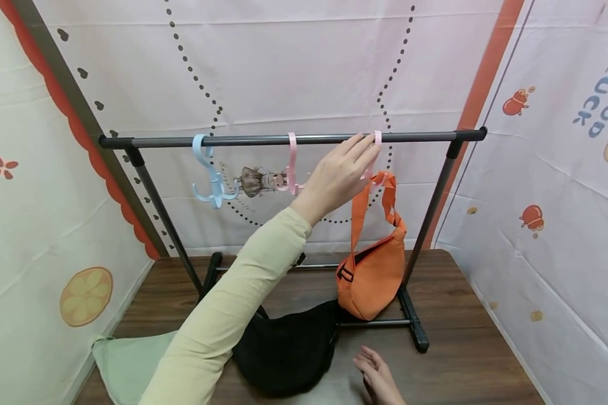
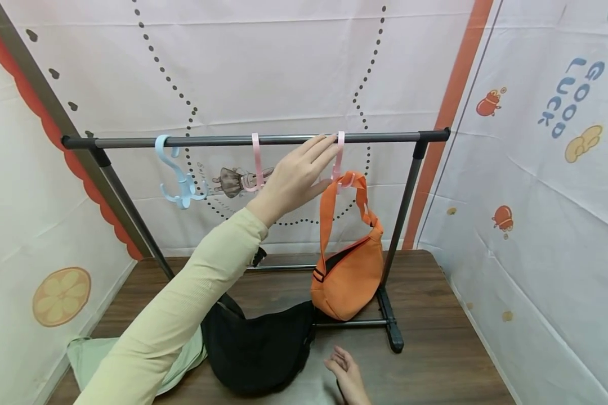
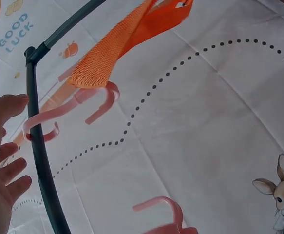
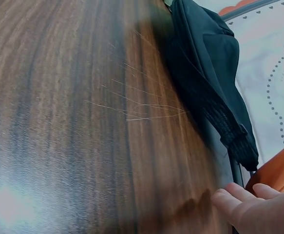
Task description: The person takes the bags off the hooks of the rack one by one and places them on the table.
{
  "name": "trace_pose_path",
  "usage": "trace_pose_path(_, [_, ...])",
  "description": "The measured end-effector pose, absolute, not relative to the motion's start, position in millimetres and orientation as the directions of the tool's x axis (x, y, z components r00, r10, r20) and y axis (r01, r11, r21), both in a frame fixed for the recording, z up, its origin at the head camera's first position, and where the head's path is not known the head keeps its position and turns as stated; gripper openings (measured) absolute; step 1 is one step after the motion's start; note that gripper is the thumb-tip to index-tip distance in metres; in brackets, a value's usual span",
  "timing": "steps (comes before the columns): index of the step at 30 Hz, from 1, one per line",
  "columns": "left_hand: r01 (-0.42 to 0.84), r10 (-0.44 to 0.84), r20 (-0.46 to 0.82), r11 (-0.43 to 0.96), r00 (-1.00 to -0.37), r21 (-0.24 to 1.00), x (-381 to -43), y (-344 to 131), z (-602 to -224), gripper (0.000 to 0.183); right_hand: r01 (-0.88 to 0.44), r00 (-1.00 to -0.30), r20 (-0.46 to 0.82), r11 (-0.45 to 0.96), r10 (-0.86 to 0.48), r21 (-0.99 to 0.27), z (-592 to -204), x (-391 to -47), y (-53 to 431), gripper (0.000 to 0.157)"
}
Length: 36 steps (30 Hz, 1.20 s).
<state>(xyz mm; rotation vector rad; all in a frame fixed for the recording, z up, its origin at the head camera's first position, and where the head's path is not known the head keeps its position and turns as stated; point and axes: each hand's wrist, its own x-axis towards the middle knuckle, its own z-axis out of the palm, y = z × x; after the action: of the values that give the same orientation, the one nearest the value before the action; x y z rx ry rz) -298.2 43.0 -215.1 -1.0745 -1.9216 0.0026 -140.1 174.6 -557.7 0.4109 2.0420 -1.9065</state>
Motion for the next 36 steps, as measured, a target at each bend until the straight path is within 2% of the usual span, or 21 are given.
trace_pose_path(5, [0.666, 0.692, 0.661, 0.642, -0.292, -0.379, -303, 53, -210, 0.04, 0.435, -0.899, -0.437, 0.067, -0.015, -0.898, -561, -137, 172, 0.069])
trace_pose_path(9, [0.669, 0.672, 0.668, 0.659, -0.32, -0.343, -308, 58, -204, 0.033, 0.457, -0.888, -0.458, 0.052, -0.024, -0.888, -563, -134, 170, 0.069])
trace_pose_path(20, [0.683, 0.634, 0.688, 0.678, -0.354, -0.273, -317, 64, -197, 0.028, 0.454, -0.889, -0.456, 0.065, -0.026, -0.889, -560, -137, 177, 0.067])
trace_pose_path(28, [0.711, 0.597, 0.722, 0.671, -0.349, -0.211, -323, 65, -199, 0.026, 0.425, -0.903, -0.427, 0.05, -0.042, -0.904, -543, -142, 180, 0.07])
trace_pose_path(36, [0.724, 0.573, 0.741, 0.668, -0.35, -0.174, -325, 65, -202, 0.025, 0.263, -0.964, -0.256, 0.102, 0.071, -0.959, -503, -163, 194, 0.047])
